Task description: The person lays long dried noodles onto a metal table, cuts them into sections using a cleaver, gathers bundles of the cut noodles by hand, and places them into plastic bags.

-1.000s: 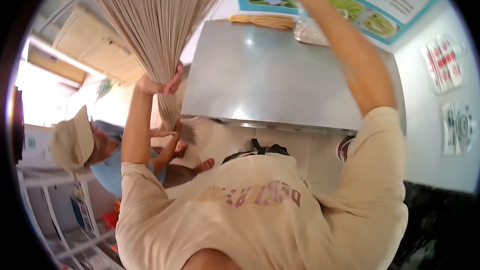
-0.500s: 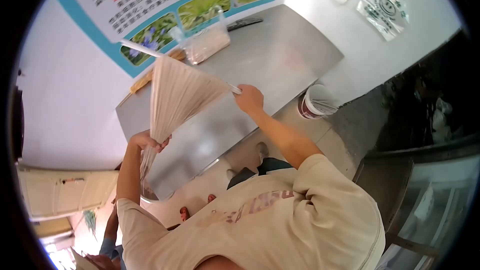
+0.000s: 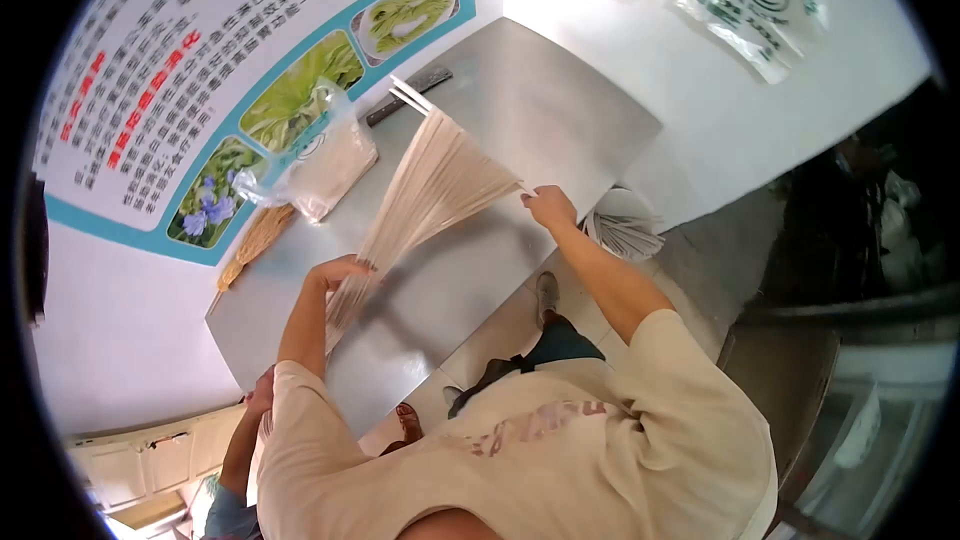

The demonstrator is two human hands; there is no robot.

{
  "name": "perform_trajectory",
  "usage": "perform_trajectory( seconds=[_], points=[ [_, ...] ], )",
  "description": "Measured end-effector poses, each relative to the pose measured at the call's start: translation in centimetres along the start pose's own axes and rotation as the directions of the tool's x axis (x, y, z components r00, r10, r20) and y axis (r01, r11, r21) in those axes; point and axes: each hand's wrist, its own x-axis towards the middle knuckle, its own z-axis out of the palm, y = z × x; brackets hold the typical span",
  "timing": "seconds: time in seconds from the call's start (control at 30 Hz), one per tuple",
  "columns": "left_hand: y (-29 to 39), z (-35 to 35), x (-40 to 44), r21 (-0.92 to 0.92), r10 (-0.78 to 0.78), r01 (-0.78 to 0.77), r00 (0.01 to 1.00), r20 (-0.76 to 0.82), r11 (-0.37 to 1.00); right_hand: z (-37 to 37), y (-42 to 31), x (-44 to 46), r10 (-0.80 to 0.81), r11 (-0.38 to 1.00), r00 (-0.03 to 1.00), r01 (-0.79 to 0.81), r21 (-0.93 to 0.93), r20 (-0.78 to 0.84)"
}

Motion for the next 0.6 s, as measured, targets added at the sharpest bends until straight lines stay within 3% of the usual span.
perform_trajectory(
  seconds=[0.07,0.13,0.17,0.2,0.27,0.33,0.4,0.43,0.5,0.53,0.6],
  points=[
    [0.8,-0.1,5.6,0.020,-0.135,0.135,0.991,-0.021,0.991,-1.9,1.5,5.1,0.062,0.997,0.991,-0.056,-0.053,0.116],
    [1.3,-0.5,10.5,-0.022,-0.154,0.156,0.986,0.068,0.988,-3.4,2.8,9.0,0.146,0.989,0.964,-0.136,-0.060,0.224],
    [3.1,0.5,12.2,0.058,-0.215,0.221,0.973,-0.088,0.974,-3.5,3.4,10.3,0.131,0.991,0.979,-0.125,-0.050,0.157],
    [4.5,1.1,13.3,0.127,-0.265,0.303,0.932,-0.246,0.945,-3.6,4.4,11.7,0.136,0.990,0.972,-0.126,-0.065,0.190],
    [4.7,-0.3,17.2,0.084,-0.255,0.283,0.935,-0.246,0.956,-3.7,7.1,15.8,0.087,0.995,0.988,-0.080,-0.057,0.129],
    [6.3,-0.5,19.4,0.046,-0.242,0.261,0.939,-0.245,0.964,-4.2,9.7,19.1,0.107,0.994,0.971,-0.100,-0.042,0.215],
    [9.5,-0.3,20.5,0.313,-0.205,0.358,0.879,-0.430,0.880,-5.1,11.2,20.8,0.105,0.994,0.965,-0.111,0.013,0.242],
    [9.8,-0.7,21.1,0.304,-0.221,0.371,0.875,-0.432,0.877,-3.9,13.7,22.4,0.076,0.993,0.981,-0.090,0.073,0.180],
    [10.6,-1.0,22.2,0.631,0.115,0.383,0.790,-0.603,0.675,-4.4,15.6,24.3,0.089,0.989,0.975,-0.110,0.096,0.202],
    [10.9,-0.7,22.3,0.629,0.108,0.388,0.790,-0.603,0.673,-4.8,16.3,24.9,0.097,0.986,0.973,-0.123,0.114,0.211],
    [12.2,-0.4,22.8,0.649,0.318,0.350,0.656,-0.685,0.675,-6.1,16.8,26.0,0.103,0.982,0.975,-0.131,0.137,0.197]
  ],
)
